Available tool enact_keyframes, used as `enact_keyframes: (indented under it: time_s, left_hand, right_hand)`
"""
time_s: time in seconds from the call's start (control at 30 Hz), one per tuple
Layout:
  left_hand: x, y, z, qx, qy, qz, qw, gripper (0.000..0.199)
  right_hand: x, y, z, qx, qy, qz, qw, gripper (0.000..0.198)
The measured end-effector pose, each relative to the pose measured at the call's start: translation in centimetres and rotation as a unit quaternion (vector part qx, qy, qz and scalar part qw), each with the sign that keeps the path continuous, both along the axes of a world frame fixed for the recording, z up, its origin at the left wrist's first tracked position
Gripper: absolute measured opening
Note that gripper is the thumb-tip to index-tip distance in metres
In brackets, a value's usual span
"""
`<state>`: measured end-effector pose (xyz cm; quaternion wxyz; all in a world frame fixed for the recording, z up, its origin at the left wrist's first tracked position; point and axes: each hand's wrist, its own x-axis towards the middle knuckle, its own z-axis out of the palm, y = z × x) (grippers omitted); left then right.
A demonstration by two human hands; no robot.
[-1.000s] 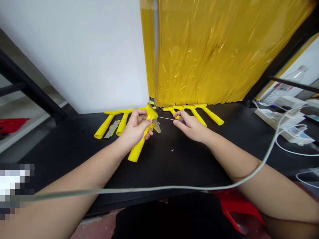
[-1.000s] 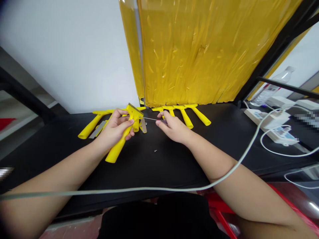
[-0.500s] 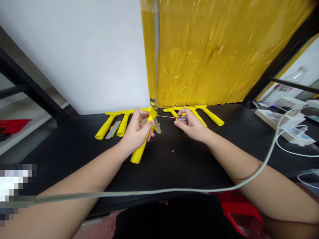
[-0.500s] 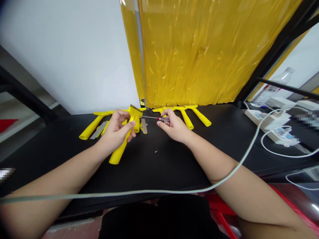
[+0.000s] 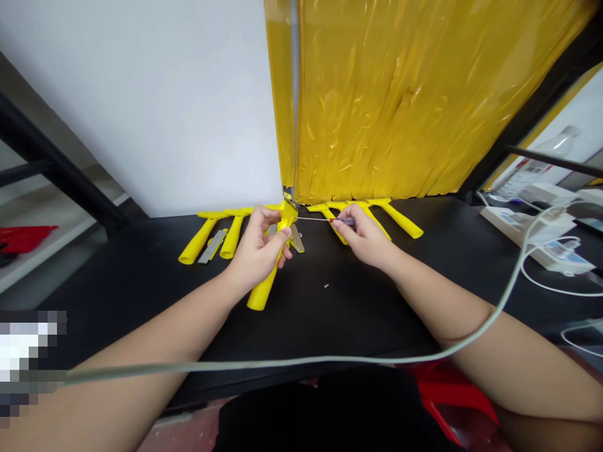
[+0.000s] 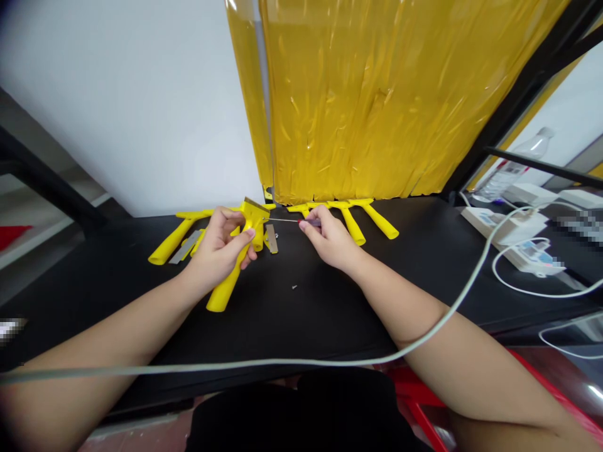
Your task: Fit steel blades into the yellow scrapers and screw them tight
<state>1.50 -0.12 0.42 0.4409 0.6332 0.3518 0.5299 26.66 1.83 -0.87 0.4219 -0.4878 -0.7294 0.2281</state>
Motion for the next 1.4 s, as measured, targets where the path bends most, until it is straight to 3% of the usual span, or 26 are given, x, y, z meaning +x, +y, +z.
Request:
enact_keyframes:
  time_s: [0.13,0.27,0.37,0.5,0.63,0.73,0.9,1.0,1.1,1.27,1.33,1.4]
  left_hand:
    - [0.1,-0.1,0.0,0.005,0.003,0.0,1.0,0.035]
    - [0.1,0.1,0.0,-0.002,0.002,0.002,1.0,0.035]
    - [0.1,0.1,0.0,-0.003,-0.008,-0.005,1.0,0.037]
    - [0.2,-0.2,0.0,0.004,-0.008,-0.01,1.0,0.035]
    - [0.1,-0.1,0.1,0.003,-0.019,-0.011,1.0,0.037]
    - [0.1,-0.1,0.3,0.002,-0.029,-0.019,0.999,0.038]
    - [0.2,-0.3,0.4,0.006,-0.018,-0.025,0.999,0.037]
    - [0.2,-0.2,0.4,0.003,-0.009,-0.019,1.0,0.036]
    - [0.1,-0.1,0.5,-0.002,-0.005,-0.023,1.0,0.035]
    - [0.1,-0.3,0.6,-0.005,-0.01,-0.027,1.0,0.036]
    - [0.2,-0.4,0.5,-0.003,-0.01,-0.029,1.0,0.035]
    - [0.2,-0.4,0.4,-0.003,-0.008,-0.032,0.999,0.034]
  right_hand:
    - [0.1,0.2,0.0,-0.041,-0.036,-0.021,0.998,0.051]
    - [0.1,-0.1,0.1,0.001,-0.016,0.036,0.999,0.028]
    - [0.1,-0.2,0.2,0.031,-0.019,0.014,0.999,0.024]
    - [0.1,-0.1,0.4,-0.012,-0.043,-0.02,0.999,0.05]
    - [0.0,-0.5,0.5,0.001,-0.052,0.039,0.998,0.029]
    - [-0.2,-0.7,0.6,0.038,-0.067,0.02,0.997,0.022]
    - [-0.3,-0.6,0.7,-0.012,-0.062,0.004,0.998,0.05]
    - [-0.3,-0.7,0.7,-0.021,-0.07,0.043,0.996,0.038]
    - [-0.2,-1.0,0.9,0.022,-0.097,0.044,0.994,0.02]
    - [-0.3,-1.3,1.6,0.141,-0.132,0.018,0.981,0.022]
    - [-0.5,-1.3,1.7,0.109,-0.101,0.021,0.989,0.031]
    - [-0.5,-1.1,1.6,0.016,-0.031,0.034,0.999,0.041]
